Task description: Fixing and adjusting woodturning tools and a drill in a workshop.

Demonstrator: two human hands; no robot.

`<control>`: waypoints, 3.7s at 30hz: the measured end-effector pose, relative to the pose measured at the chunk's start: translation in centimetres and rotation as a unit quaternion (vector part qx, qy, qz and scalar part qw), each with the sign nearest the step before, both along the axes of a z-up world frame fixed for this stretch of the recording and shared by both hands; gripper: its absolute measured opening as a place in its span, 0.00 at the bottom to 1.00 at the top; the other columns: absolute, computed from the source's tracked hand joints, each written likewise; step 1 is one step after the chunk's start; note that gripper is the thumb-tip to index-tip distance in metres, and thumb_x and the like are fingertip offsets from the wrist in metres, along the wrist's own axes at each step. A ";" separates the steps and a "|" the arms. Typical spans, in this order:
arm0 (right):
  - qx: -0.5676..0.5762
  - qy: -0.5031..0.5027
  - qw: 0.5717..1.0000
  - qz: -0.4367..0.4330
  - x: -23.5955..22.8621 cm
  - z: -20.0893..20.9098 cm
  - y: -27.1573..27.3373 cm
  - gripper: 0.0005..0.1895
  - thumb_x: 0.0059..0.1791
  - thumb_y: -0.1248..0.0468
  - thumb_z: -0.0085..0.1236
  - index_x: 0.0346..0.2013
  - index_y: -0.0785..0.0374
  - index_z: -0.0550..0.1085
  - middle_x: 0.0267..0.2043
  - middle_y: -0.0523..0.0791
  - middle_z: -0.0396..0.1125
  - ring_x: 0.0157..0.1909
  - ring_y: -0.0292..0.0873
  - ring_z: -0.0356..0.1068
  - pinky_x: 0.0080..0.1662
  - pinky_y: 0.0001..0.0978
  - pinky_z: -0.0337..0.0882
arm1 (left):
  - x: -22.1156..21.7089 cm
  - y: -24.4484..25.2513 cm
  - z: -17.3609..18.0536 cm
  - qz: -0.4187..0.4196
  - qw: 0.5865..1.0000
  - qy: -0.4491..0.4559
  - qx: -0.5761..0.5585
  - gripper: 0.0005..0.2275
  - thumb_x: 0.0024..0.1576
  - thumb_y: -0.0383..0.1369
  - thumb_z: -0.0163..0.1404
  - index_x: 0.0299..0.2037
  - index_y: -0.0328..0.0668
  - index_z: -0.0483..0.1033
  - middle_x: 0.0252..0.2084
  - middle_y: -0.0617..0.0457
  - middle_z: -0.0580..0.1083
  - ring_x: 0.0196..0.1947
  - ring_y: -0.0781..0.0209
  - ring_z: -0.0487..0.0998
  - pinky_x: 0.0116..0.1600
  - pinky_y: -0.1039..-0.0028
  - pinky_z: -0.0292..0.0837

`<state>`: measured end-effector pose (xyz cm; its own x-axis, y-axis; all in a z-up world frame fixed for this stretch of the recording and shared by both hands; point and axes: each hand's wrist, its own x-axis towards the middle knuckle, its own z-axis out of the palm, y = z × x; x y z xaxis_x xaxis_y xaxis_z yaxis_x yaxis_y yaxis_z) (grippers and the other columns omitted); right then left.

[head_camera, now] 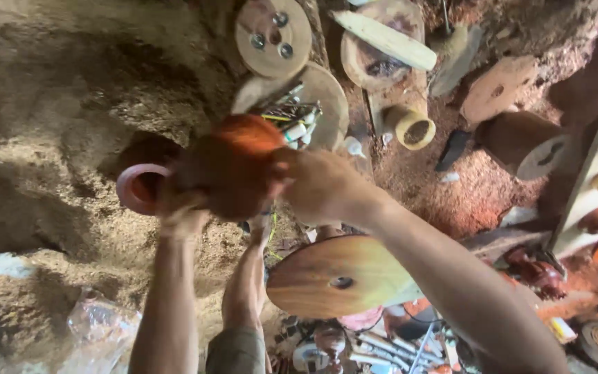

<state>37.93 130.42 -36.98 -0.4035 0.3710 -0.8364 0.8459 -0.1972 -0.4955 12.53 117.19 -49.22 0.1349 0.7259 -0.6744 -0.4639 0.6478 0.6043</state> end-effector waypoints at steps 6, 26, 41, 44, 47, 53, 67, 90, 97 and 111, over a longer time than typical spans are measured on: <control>0.081 0.105 0.991 0.027 -2.1 2.5 7.3 0.13 0.55 0.64 0.46 0.49 0.56 0.77 0.46 0.47 0.77 0.45 0.45 0.78 0.48 0.38 0.76 | -6.2 -0.9 -0.2 0.159 0.954 -0.219 0.133 0.25 0.49 0.22 0.65 0.59 0.37 0.75 0.48 0.43 0.77 0.44 0.50 0.78 0.39 0.68 0.79; 0.313 -0.121 0.932 -0.137 19.7 -15.4 -5.0 0.14 0.61 0.69 0.42 0.46 0.68 0.78 0.45 0.52 0.76 0.25 0.36 0.71 0.24 0.30 0.67 | -8.5 -9.6 -3.9 0.185 0.966 -0.178 0.034 0.34 0.51 0.37 0.69 0.65 0.33 0.68 0.60 0.46 0.72 0.62 0.49 0.72 0.71 0.52 0.65; 0.225 -0.183 0.939 -0.186 13.6 -30.4 -6.7 0.20 0.53 0.59 0.50 0.58 0.66 0.67 0.37 0.59 0.73 0.34 0.61 0.74 0.36 0.53 0.74 | 9.0 3.5 0.1 -0.042 0.984 0.154 0.078 0.32 0.46 0.38 0.69 0.58 0.28 0.73 0.53 0.47 0.76 0.51 0.56 0.77 0.59 0.67 0.74; 0.262 -0.184 0.922 -0.215 13.8 -37.6 -9.4 0.16 0.51 0.65 0.48 0.53 0.67 0.69 0.36 0.58 0.73 0.35 0.62 0.75 0.35 0.54 0.74 | 10.1 4.3 1.4 -0.061 0.975 0.203 0.065 0.30 0.43 0.40 0.67 0.55 0.34 0.74 0.49 0.47 0.77 0.46 0.57 0.80 0.52 0.67 0.78; 0.240 -0.130 0.934 -0.233 14.2 -32.7 -8.5 0.11 0.52 0.60 0.51 0.44 0.65 0.73 0.33 0.58 0.73 0.37 0.62 0.74 0.39 0.54 0.72 | 8.8 2.4 0.4 -0.145 0.936 0.320 0.026 0.23 0.46 0.44 0.66 0.44 0.34 0.77 0.43 0.45 0.79 0.41 0.58 0.82 0.51 0.69 0.79; 0.281 0.028 0.905 -0.319 16.2 -16.6 -8.9 0.10 0.50 0.66 0.55 0.46 0.62 0.77 0.35 0.56 0.74 0.36 0.55 0.74 0.40 0.46 0.72 | 7.9 4.9 6.2 -0.139 0.910 0.389 -0.012 0.13 0.57 0.45 0.55 0.39 0.43 0.76 0.50 0.58 0.79 0.31 0.61 0.79 0.30 0.70 0.72; 0.300 0.194 0.583 -0.730 15.8 24.6 -36.5 0.10 0.51 0.73 0.57 0.44 0.64 0.67 0.32 0.49 0.75 0.34 0.45 0.77 0.39 0.39 0.77 | 14.4 -3.2 37.8 -0.209 0.966 -0.116 0.102 0.19 0.66 0.44 0.42 0.47 0.32 0.75 0.33 0.46 0.78 0.29 0.60 0.79 0.34 0.67 0.78; 0.713 -0.207 0.655 -0.138 -8.5 66.8 -70.4 0.16 0.51 0.67 0.64 0.48 0.73 0.72 0.49 0.55 0.71 0.47 0.52 0.75 0.51 0.44 0.79 | 7.4 -38.6 71.2 -0.653 0.724 -0.193 0.111 0.14 0.65 0.35 0.38 0.47 0.36 0.76 0.31 0.55 0.73 0.27 0.69 0.70 0.32 0.78 0.66; 0.676 -0.254 0.661 -0.202 -8.2 66.8 -71.4 0.11 0.45 0.65 0.64 0.37 0.62 0.70 0.28 0.42 0.57 0.27 0.43 0.59 0.28 0.35 0.58 | 12.4 -37.9 71.0 -0.780 0.565 -0.234 0.134 0.06 0.62 0.29 0.44 0.37 0.36 0.72 0.30 0.58 0.68 0.31 0.72 0.66 0.35 0.79 0.64; 0.664 -0.454 0.370 -0.465 -10.2 59.6 -65.7 0.10 0.48 0.75 0.55 0.38 0.67 0.63 0.32 0.49 0.64 0.27 0.46 0.60 0.29 0.39 0.57 | 22.8 -36.5 70.6 -0.853 0.401 -0.235 0.237 0.05 0.59 0.25 0.49 0.32 0.34 0.75 0.22 0.59 0.71 0.22 0.74 0.67 0.26 0.79 0.64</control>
<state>27.74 64.71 22.57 0.6382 0.3229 0.6989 0.6552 -0.7046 -0.2727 35.30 80.66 21.39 0.7386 -0.6626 -0.1239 0.2759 0.1294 0.9524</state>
